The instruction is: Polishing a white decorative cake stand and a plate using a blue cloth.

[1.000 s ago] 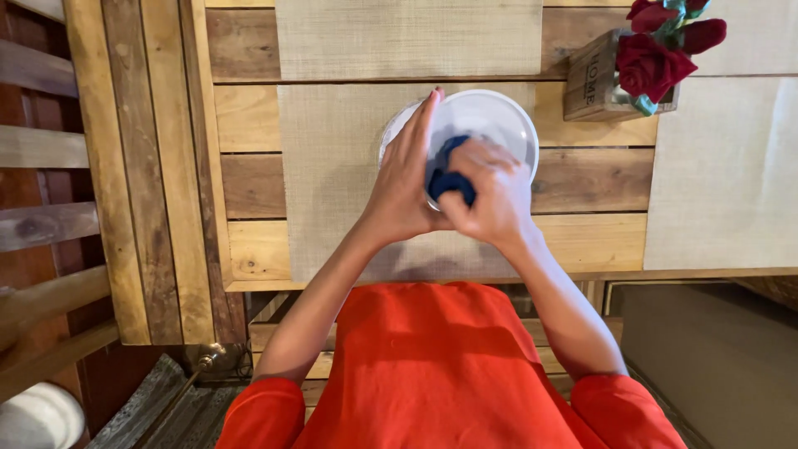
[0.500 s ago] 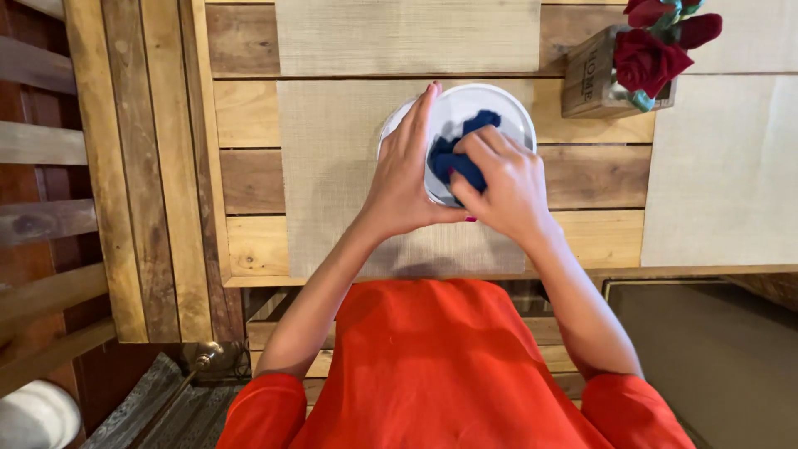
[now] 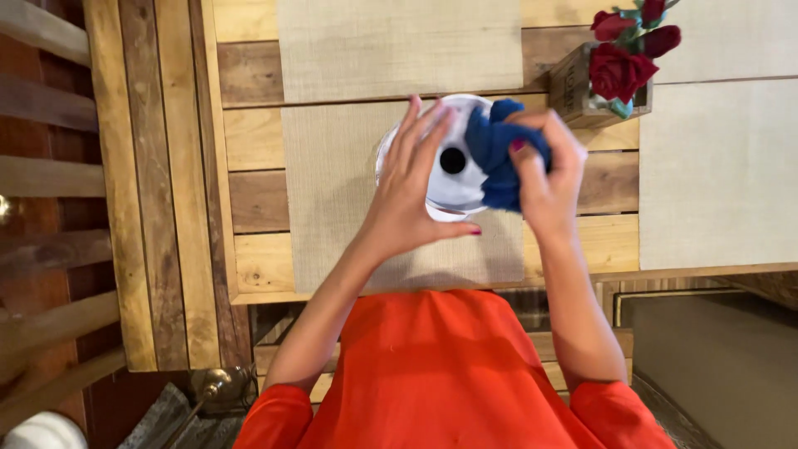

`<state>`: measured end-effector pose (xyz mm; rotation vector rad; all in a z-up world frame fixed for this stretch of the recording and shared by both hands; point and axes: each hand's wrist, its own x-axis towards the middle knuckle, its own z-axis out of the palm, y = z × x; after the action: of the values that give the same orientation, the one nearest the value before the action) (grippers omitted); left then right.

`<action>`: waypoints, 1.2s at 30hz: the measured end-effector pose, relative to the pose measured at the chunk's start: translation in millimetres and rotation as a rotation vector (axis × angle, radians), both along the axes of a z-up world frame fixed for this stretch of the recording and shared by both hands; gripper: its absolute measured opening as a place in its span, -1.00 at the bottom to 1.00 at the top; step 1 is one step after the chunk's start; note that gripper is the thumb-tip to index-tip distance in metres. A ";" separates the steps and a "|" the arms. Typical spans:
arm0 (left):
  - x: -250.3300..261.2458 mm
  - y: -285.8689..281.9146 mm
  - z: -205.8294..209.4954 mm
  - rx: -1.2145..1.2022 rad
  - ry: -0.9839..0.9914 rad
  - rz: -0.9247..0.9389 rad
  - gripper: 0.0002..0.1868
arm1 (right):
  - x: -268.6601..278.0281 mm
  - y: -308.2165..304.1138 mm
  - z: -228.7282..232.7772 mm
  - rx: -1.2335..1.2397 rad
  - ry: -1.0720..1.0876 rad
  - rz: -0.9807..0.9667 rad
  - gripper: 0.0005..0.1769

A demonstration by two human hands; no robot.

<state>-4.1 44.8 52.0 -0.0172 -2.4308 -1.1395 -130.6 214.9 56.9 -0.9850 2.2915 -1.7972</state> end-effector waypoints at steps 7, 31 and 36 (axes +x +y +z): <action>4.5 26.6 -4.4 0.448 -0.060 -0.102 0.01 | 38.2 8.6 23.5 0.060 0.052 0.075 -0.73; 83.8 -32.5 -23.3 0.545 0.036 0.343 -0.43 | 70.0 -48.9 6.8 0.479 0.377 0.269 -0.39; 76.7 -37.9 -24.8 0.367 -0.185 0.198 -0.72 | 80.5 -61.9 1.4 0.549 0.389 0.109 -0.32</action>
<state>72.7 6.9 27.2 0.4503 -2.2737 -1.5295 -50.1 153.0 58.3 -1.3891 2.6543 -0.8977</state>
